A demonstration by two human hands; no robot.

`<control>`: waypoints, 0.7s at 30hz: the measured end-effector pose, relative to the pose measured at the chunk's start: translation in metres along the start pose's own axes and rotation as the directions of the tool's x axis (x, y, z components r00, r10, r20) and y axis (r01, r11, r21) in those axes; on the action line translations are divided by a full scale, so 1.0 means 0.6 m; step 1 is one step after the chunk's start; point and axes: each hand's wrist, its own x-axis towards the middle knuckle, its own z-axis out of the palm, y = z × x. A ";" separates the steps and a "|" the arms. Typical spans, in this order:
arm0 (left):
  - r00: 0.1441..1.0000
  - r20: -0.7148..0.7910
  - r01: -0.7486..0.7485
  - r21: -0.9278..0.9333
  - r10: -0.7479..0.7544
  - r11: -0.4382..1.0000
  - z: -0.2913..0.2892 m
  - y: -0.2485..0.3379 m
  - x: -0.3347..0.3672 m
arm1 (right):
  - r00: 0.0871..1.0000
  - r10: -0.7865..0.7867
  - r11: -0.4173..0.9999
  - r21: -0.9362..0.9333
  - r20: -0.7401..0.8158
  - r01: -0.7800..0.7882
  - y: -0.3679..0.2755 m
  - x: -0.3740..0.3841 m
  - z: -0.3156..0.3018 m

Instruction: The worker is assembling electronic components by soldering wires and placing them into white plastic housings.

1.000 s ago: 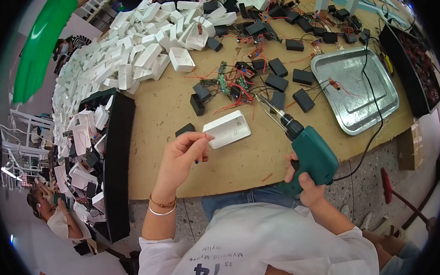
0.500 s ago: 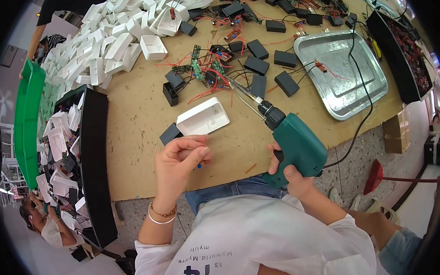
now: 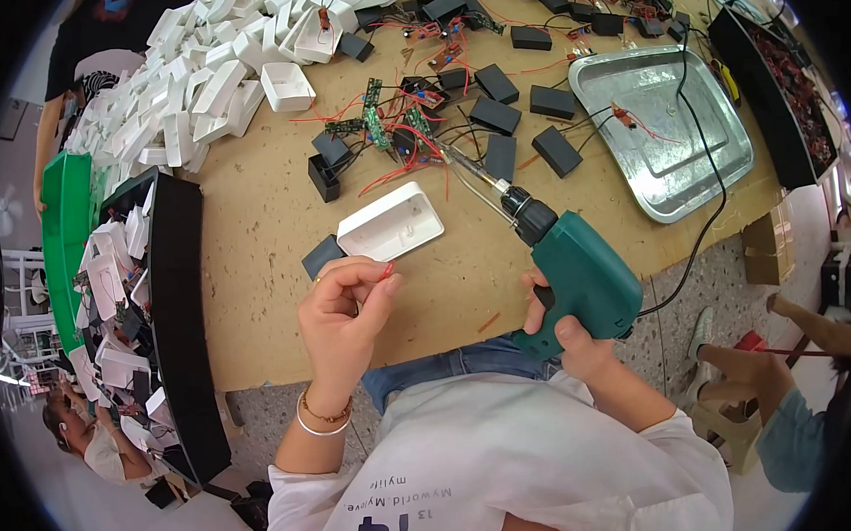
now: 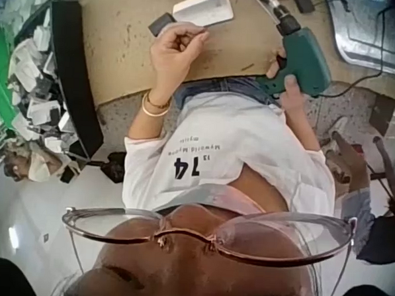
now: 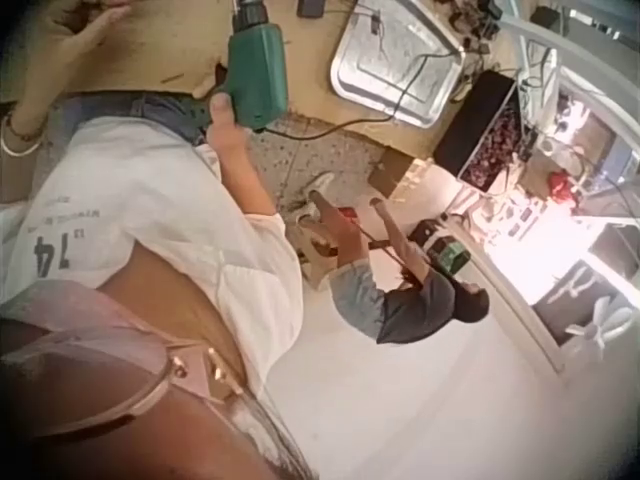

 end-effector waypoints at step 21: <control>0.948 0.254 -0.292 0.462 0.190 0.838 -0.019 -0.028 -0.022 | 0.999 0.029 0.997 -0.064 -0.027 -0.031 -0.005 0.001 0.008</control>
